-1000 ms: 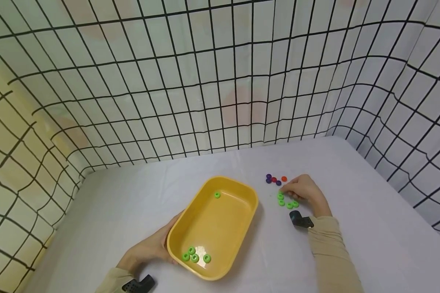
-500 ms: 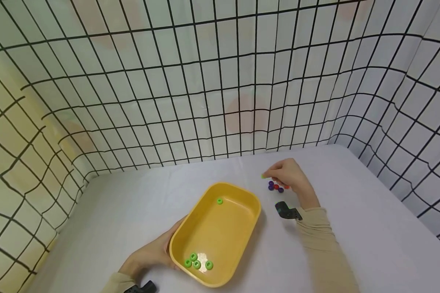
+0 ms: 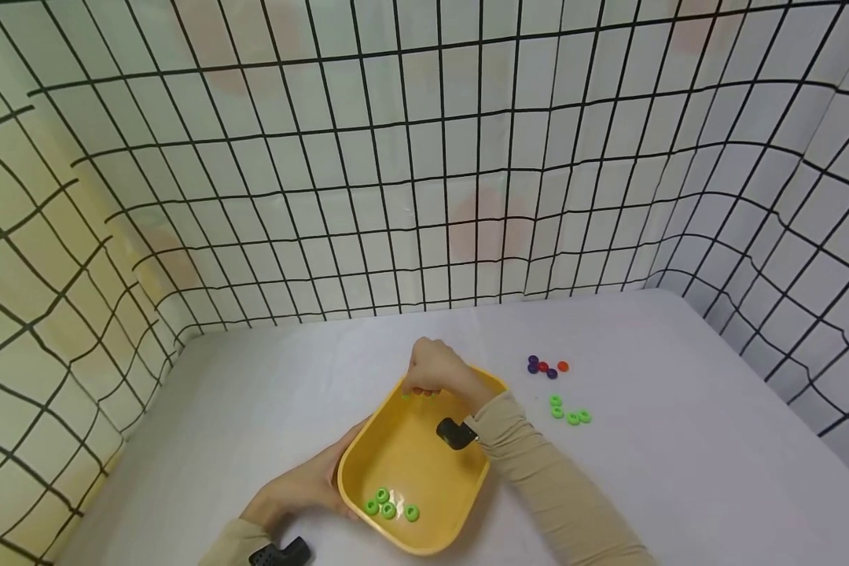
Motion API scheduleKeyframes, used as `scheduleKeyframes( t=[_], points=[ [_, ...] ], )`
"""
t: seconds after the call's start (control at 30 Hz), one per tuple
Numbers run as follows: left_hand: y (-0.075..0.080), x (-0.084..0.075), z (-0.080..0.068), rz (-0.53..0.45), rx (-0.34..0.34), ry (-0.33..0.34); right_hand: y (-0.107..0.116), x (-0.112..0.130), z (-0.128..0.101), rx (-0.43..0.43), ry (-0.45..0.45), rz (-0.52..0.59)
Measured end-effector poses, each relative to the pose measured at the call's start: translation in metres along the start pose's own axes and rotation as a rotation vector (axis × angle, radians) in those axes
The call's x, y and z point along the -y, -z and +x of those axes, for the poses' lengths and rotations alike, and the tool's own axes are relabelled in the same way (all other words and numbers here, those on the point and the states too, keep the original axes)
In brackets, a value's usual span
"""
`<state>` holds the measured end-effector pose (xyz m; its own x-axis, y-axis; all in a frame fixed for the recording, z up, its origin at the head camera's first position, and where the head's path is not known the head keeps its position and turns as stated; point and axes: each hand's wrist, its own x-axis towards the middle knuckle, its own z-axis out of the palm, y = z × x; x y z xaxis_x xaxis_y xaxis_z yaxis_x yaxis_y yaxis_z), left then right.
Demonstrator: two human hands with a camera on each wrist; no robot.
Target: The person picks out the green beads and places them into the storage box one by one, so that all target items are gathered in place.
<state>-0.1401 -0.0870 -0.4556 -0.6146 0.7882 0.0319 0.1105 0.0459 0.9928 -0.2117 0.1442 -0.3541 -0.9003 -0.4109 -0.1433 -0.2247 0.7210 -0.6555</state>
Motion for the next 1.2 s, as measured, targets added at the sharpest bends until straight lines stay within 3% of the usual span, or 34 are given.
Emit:
scheduleKeyframes(
  t=[0.37, 0.7, 0.9, 1.03, 1.2],
  points=[
    [0.001, 0.004, -0.001, 0.052, -0.005, -0.017, -0.027, -0.01, 0.001, 0.103, -0.045, 0.006],
    [0.0, 0.003, 0.0, -0.01, -0.011, -0.012, -0.03, -0.012, 0.003, 0.172, -0.047, -0.018],
    [0.002, 0.004, 0.001, -0.016, -0.005, 0.002, -0.028, -0.012, 0.004, 0.16, -0.043, -0.025],
    [0.002, 0.004, 0.001, -0.022, -0.001, 0.0, -0.022, -0.016, 0.004, 0.126, -0.023, 0.036],
    [0.001, 0.001, 0.002, -0.021, 0.008, -0.003, 0.014, -0.025, -0.005, 0.023, -0.013, 0.107]
  ],
)
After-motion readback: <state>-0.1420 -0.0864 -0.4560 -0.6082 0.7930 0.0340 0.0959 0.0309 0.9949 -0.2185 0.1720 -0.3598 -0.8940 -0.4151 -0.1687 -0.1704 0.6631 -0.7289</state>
